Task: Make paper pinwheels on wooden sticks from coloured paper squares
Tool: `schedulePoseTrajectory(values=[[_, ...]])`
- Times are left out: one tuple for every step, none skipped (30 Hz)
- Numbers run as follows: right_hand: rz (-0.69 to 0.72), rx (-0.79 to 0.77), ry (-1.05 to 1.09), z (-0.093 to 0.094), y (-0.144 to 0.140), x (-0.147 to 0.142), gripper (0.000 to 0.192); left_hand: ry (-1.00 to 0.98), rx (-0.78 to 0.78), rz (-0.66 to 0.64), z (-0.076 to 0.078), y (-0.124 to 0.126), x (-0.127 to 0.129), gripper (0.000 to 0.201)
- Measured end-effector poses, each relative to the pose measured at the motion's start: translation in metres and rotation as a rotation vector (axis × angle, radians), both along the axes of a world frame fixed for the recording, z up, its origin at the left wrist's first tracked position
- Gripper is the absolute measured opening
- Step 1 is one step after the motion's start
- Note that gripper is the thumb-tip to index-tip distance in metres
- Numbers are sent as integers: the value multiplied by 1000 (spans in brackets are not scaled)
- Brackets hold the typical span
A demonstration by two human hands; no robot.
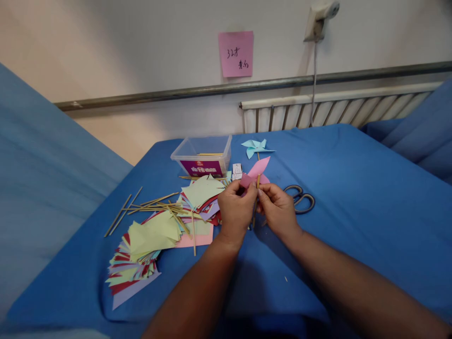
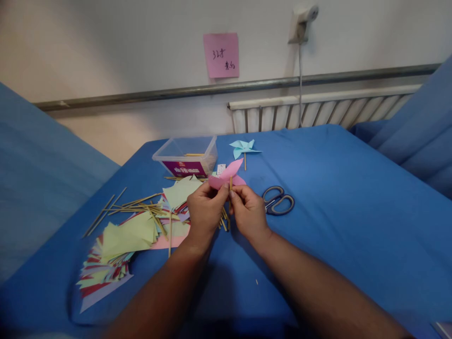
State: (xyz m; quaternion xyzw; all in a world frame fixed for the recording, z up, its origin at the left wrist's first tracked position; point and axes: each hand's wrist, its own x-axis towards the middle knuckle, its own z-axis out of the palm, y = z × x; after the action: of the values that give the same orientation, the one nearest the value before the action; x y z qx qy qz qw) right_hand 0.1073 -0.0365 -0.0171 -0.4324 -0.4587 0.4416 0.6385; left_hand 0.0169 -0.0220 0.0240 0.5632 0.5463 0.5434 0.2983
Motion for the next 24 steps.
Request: schedulePoseTrajectory(values=[[1,1,5,0,0,0,21,-4,0,-3,0,0,0,17],[2,1,11,0,0,0,21,-9,0,-5,0,0,0,17],[2,-2,17,1,0,-1,21,-14,0,-5,0,0,0,17],[2,-6,22,1,0,-1,22,-22,-2,-7,0,0,0,17],[2,-10,26,1,0,-1,22,-31,-3,-9,-1,0,1,17],[0,-15,30,1,0,-1,21,-42,-5,-12,-1,0,1,17],[0,-19,34,1,0,-1,21,-53,-7,-14,-1,0,1,18],[2,-22,39,1,0,-1,21,-61,-10,-16,-1,0,1,18],[2,-25,42,1,1,-1,22,-67,-14,-15,0,0,1,19],[2,-27,46,1,1,-1,22,-72,-17,-15,0,0,1,19],[4,-29,48,1,1,-1,23,-76,-19,-13,1,0,1,19],[6,-32,51,1,1,-1,23,-80,-19,-13,1,0,1,19],[6,-33,53,1,1,-1,24,-83,-19,-11,1,0,1,19],[4,-34,55,1,1,-1,24,-84,-17,-9,1,0,0,19],[1,-33,56,1,1,-2,25,-81,-15,-6,1,0,0,19],[0,-32,56,1,1,-2,24,-76,-15,-4,1,0,0,19],[-4,-29,55,1,1,-2,24,-69,-15,-2,1,0,0,19],[-6,-26,54,2,0,-2,23,-61,-16,1,1,0,0,19],[-7,-24,52,2,0,-2,23,-53,-17,3,1,1,0,19],[-6,-23,51,2,0,-2,22,-46,-18,6,0,1,0,19],[-6,-23,51,3,0,-2,22,-40,-17,8,0,1,0,19],[-5,-24,49,3,0,-2,21,-34,-14,9,0,1,0,19],[-4,-24,48,3,0,-2,21,-27,-11,11,-1,1,-1,19],[-4,-23,46,3,0,-2,21,-22,-7,13,-1,1,-1,19]])
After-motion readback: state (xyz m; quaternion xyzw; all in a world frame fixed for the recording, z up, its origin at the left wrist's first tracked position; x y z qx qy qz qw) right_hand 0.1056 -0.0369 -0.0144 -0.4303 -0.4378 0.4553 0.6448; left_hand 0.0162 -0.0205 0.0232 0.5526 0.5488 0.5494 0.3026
